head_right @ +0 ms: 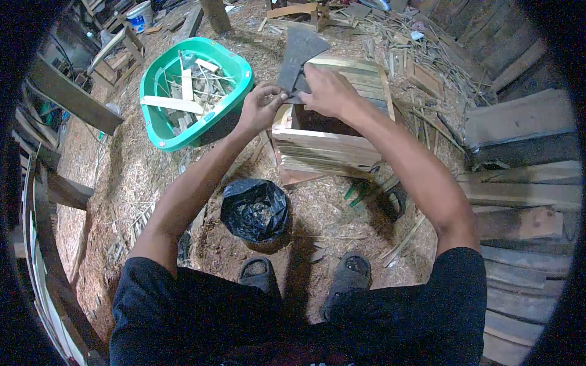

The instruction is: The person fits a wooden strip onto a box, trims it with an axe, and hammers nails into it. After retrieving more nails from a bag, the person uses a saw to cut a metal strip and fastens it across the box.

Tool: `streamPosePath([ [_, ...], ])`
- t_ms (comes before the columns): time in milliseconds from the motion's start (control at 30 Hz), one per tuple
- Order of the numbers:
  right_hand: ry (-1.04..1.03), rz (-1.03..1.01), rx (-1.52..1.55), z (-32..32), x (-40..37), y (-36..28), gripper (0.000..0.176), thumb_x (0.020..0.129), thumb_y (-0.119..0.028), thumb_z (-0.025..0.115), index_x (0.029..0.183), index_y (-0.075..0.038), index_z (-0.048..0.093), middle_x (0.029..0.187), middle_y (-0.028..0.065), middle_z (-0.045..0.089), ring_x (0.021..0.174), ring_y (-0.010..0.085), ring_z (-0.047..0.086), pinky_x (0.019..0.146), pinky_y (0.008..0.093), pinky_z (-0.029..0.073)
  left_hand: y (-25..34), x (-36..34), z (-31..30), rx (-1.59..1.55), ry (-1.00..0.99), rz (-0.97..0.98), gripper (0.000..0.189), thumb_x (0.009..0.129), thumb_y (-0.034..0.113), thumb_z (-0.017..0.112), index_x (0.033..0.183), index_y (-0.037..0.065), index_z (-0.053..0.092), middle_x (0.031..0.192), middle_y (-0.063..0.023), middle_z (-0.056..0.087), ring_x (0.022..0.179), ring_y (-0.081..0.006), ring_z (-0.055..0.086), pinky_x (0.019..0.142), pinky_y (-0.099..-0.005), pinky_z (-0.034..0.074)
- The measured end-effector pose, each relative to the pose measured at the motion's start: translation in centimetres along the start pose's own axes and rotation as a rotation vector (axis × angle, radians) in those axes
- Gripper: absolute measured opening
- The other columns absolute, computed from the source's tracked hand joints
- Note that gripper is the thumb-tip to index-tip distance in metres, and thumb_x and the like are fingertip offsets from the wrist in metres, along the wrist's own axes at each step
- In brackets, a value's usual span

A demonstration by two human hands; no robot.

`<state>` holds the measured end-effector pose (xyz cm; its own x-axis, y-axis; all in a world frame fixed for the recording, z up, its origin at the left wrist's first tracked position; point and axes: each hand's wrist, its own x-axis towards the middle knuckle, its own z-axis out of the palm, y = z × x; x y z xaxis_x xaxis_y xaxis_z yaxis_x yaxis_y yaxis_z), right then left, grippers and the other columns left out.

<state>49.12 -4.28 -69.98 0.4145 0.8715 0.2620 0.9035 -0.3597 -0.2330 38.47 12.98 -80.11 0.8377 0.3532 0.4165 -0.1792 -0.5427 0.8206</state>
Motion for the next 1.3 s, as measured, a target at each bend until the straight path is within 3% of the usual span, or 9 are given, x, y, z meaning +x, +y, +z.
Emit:
streamPosePath([
  [200,0.08,0.085,-0.002,-2.1,0.7,-0.9,0.035,0.086,-0.025,0.065,0.099,0.003,0.048,0.087,0.0309,0.064,0.087,0.0477,0.064,0.076,0.0538,0.051,-0.6,-0.2,0.8,-0.039,0.103,0.058,0.02,0.086,0.019,0.074,0.094,0.001,0.071,0.11,-0.0112,0.065,0.102,-0.0264,0.061,0.084,-0.0351,0.048],
  [467,-0.105,0.102,-0.051,-2.1,0.2,-1.2,0.041,0.086,-0.028,0.067,0.105,0.001,0.047,0.086,0.031,0.061,0.09,0.0472,0.062,0.075,0.0525,0.049,-0.7,-0.2,0.5,-0.042,0.078,0.082,0.019,0.086,0.017,0.073,0.093,0.0,0.069,0.104,-0.0124,0.065,0.098,-0.0258,0.062,0.083,-0.0347,0.048],
  [633,0.182,0.058,-0.009,-2.7,0.8,-0.9,0.042,0.084,-0.027,0.068,0.105,0.002,0.047,0.08,0.0294,0.062,0.083,0.0476,0.063,0.072,0.0537,0.049,-0.6,-0.1,0.6,-0.005,0.102,0.12,0.019,0.086,0.016,0.073,0.093,-0.002,0.069,0.101,-0.0123,0.065,0.094,-0.0251,0.063,0.082,-0.0344,0.048],
  [733,0.033,0.023,-0.021,-0.9,-0.2,-1.0,0.041,0.085,-0.027,0.068,0.106,0.002,0.047,0.08,0.0292,0.062,0.083,0.048,0.063,0.072,0.0535,0.049,-0.6,-0.1,0.4,-0.047,0.033,0.04,0.021,0.087,0.015,0.072,0.097,-0.003,0.07,0.114,-0.0118,0.063,0.107,-0.0221,0.06,0.092,-0.032,0.047],
  [767,-0.064,0.031,-0.12,-0.4,-0.9,-1.0,0.039,0.085,-0.027,0.067,0.103,0.001,0.047,0.081,0.0283,0.063,0.082,0.0477,0.063,0.071,0.0539,0.049,-0.5,-0.1,0.4,-0.05,0.049,0.059,0.021,0.087,0.016,0.072,0.096,-0.003,0.069,0.109,-0.0113,0.064,0.103,-0.022,0.061,0.088,-0.0322,0.048],
  [933,0.046,0.1,-0.005,-2.0,0.2,-0.9,0.04,0.086,-0.027,0.068,0.105,0.002,0.048,0.081,0.0284,0.063,0.083,0.0471,0.064,0.071,0.0535,0.049,-0.6,-0.3,0.8,-0.06,0.103,0.094,0.02,0.086,0.017,0.073,0.095,-0.001,0.069,0.103,-0.0094,0.065,0.095,-0.0206,0.062,0.078,-0.0309,0.049],
  [1033,0.176,0.107,0.006,-2.5,0.6,-0.7,0.041,0.086,-0.027,0.068,0.108,0.001,0.048,0.082,0.0295,0.063,0.083,0.0466,0.064,0.072,0.0543,0.049,-0.2,-0.4,0.6,-0.062,0.084,0.033,0.02,0.086,0.017,0.073,0.095,-0.001,0.069,0.105,-0.0094,0.064,0.097,-0.0201,0.061,0.079,-0.0305,0.048],
  [1167,-0.048,0.045,-0.065,-0.3,-1.0,-1.1,0.043,0.085,-0.027,0.069,0.106,0.001,0.045,0.084,0.0294,0.063,0.085,0.0476,0.063,0.073,0.0548,0.049,-0.7,-0.3,0.7,-0.081,0.072,0.039,0.021,0.087,0.016,0.072,0.095,-0.003,0.069,0.11,-0.0098,0.063,0.102,-0.0196,0.06,0.085,-0.0313,0.047],
  [1300,-0.023,0.075,-0.022,-1.1,-0.6,-0.9,0.039,0.086,-0.025,0.068,0.102,0.001,0.044,0.085,0.0304,0.063,0.087,0.0477,0.063,0.074,0.0545,0.049,-1.4,-0.2,1.1,-0.191,0.073,0.013,0.019,0.09,0.015,0.07,0.093,-0.003,0.069,0.112,-0.0093,0.064,0.103,-0.0177,0.06,0.089,-0.0305,0.046],
])
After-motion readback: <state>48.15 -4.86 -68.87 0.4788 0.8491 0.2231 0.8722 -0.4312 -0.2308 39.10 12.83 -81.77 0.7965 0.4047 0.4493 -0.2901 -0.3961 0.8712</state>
